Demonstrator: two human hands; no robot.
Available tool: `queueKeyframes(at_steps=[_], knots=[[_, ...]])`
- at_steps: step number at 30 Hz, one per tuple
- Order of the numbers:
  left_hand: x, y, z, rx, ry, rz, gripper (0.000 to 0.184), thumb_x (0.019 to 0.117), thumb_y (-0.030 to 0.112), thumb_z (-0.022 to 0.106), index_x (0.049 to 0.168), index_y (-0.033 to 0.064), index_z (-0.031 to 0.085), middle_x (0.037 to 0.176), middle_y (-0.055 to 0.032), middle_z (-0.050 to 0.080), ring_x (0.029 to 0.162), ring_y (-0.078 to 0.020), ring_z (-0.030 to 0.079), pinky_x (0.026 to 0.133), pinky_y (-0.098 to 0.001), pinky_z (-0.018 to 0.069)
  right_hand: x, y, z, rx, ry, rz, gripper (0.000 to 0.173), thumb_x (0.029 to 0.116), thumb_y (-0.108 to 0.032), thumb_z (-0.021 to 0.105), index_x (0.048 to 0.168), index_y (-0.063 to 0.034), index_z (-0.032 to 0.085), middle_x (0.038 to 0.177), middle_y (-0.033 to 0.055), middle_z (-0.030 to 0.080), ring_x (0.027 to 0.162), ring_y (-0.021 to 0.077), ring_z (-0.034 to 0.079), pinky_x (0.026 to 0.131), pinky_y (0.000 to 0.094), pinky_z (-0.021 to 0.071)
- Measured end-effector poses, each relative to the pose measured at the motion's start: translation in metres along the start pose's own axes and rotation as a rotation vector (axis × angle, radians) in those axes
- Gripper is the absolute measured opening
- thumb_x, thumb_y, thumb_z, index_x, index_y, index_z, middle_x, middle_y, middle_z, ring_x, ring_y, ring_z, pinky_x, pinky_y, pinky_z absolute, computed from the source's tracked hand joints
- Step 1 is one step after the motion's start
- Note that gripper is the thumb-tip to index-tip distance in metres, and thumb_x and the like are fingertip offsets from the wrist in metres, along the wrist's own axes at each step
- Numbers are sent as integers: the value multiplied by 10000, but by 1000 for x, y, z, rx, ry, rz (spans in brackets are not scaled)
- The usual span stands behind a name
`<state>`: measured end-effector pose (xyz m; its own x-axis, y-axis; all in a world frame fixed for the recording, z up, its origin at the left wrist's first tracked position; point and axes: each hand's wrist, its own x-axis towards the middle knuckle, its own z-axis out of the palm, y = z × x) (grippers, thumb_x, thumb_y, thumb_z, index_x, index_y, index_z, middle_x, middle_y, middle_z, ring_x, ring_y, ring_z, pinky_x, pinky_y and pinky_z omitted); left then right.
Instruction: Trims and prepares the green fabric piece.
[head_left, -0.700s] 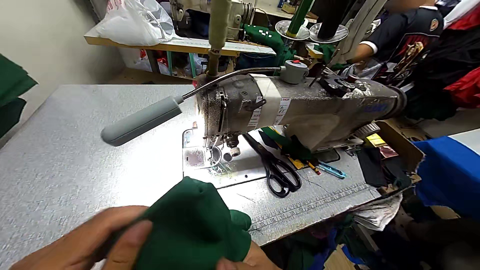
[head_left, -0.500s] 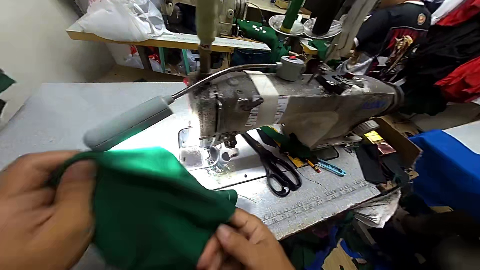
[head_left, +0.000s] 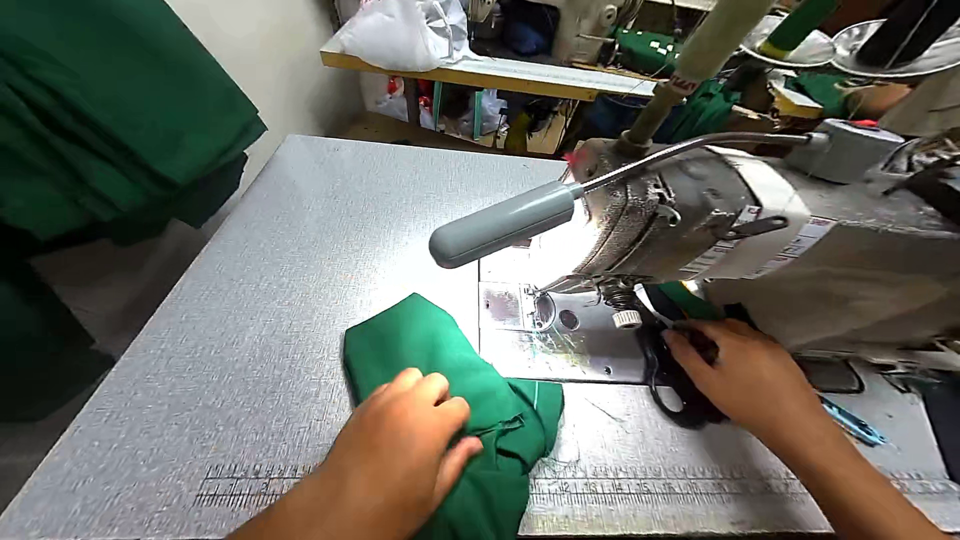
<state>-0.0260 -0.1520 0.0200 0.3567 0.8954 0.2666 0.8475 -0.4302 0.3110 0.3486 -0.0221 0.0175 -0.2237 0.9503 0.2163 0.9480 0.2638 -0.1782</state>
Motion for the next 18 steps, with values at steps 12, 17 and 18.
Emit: queueKeyframes(at_steps=[12, 17, 18], knots=[[28, -19, -29, -334, -43, -269, 255, 968, 368, 563, 849, 183, 691, 749, 80, 597, 667, 16, 572, 597, -171, 492, -28, -27, -12, 189, -102, 92, 583, 912, -400, 583, 1316, 21, 588, 912, 179, 704, 696, 342, 682, 613, 591, 548], [37, -28, -34, -294, 100, -254, 178, 962, 356, 586, 856, 235, 661, 655, 145, 556, 572, 58, 520, 511, -148, 444, -49, -28, -38, 139, -361, 83, 581, 882, -454, 696, 1231, 9, 658, 848, 230, 702, 714, 427, 674, 640, 670, 520], [36, -30, -35, -285, 131, -240, 169, 958, 359, 590, 866, 241, 667, 673, 153, 567, 584, 68, 526, 517, -137, 448, -57, -29, -54, 139, -475, 77, 549, 912, -381, 699, 1253, 44, 632, 864, 273, 695, 736, 471, 673, 661, 697, 511]])
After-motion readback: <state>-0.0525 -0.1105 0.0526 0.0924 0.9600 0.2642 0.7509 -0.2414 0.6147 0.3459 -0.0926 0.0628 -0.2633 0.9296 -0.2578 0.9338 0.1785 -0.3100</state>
